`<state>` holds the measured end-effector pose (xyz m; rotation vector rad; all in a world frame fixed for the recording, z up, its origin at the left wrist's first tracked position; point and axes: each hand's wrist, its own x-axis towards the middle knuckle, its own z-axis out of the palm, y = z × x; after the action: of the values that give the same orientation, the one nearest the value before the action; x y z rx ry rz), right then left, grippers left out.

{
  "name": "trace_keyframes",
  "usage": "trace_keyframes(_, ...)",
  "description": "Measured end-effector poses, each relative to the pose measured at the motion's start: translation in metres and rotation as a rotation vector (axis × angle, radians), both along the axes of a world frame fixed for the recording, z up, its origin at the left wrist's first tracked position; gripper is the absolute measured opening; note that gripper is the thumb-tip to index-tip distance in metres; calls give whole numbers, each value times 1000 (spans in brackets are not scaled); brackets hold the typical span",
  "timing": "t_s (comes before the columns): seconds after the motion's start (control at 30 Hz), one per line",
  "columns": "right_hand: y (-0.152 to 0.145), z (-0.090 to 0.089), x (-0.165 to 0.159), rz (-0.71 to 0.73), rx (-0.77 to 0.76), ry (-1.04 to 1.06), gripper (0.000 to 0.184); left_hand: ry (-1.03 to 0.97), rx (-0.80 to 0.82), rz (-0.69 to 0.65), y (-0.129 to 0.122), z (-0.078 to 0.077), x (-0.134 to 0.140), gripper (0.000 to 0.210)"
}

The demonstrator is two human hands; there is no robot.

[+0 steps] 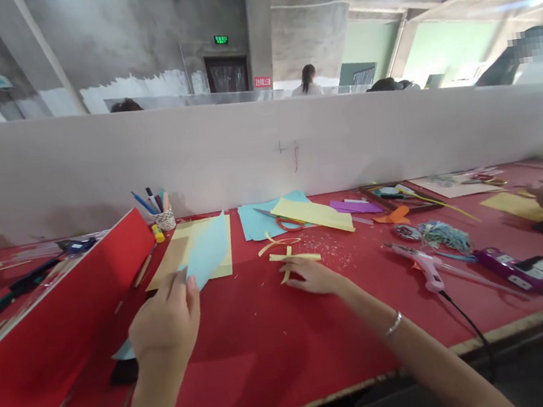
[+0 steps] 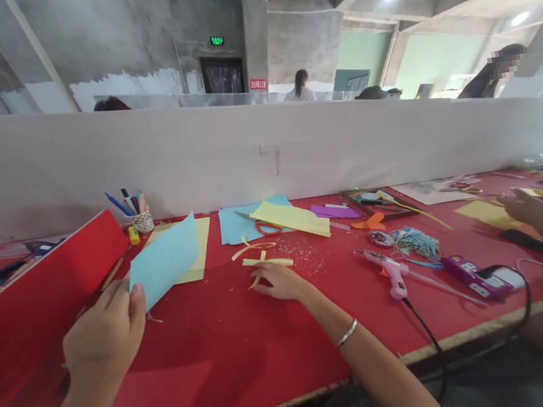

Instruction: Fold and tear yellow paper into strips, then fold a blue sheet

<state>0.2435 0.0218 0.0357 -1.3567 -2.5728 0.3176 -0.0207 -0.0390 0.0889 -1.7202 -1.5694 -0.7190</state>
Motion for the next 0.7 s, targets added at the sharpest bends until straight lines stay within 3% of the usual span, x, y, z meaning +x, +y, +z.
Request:
trace_keyframes(0.1, 21, -2, 4, -159, 41, -29, 33, 58, 66, -185, -11, -6, 14, 29)
trace_keyframes(0.17, 32, -2, 4, -253, 62, -24, 39, 85, -13, -313, -19, -12, 29, 28)
trace_keyframes(0.3, 30, 12, 4, -356, 88, 3, 50, 137, -564, -489, -30, -28, 67, 29)
trace_keyframes(0.4, -5, 32, 5, -320, 31, -8, 42, 187, -950, -490, -30, -36, 89, 27)
trace_keyframes(0.5, -57, 44, 4, -132, -18, 39, 33, 193, -1105, -471, -27, -37, 100, 27)
trace_keyframes(0.6, -95, 33, 0, 54, -79, 22, 40, 192, -1128, -525, -28, -36, 104, 29)
trace_keyframes(0.7, -104, 8, 2, -13, -72, -12, 28, 161, -1157, -589, -32, -36, 103, 27)
